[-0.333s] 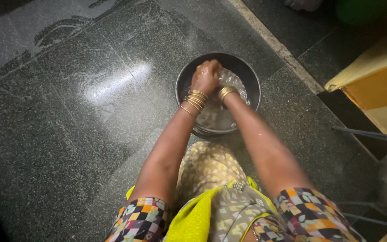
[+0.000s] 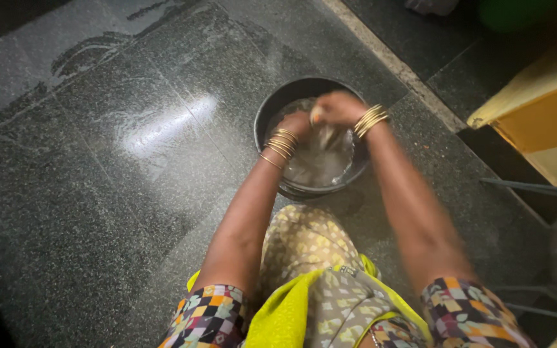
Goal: The person wrings out a cloth in a bucket of water and wipes the floor surface repeatedly by hand.
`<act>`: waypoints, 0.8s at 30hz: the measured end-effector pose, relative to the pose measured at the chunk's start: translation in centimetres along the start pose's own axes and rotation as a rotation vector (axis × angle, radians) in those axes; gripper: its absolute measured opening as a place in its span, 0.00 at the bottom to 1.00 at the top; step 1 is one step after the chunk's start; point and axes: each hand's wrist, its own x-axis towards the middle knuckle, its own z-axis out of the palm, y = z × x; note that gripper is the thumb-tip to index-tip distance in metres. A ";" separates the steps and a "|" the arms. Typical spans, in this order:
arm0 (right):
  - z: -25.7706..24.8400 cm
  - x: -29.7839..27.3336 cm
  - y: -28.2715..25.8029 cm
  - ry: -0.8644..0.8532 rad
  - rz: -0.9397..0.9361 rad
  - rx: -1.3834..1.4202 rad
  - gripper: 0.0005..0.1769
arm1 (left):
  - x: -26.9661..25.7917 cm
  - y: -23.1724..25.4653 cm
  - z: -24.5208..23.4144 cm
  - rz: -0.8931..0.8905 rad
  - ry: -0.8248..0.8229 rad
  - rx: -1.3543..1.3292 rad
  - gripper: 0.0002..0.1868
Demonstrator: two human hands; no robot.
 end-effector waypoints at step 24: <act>3.3 2.6 2.1 -0.026 0.155 -0.160 0.17 | -5.1 3.5 -4.4 0.010 0.593 -0.329 0.18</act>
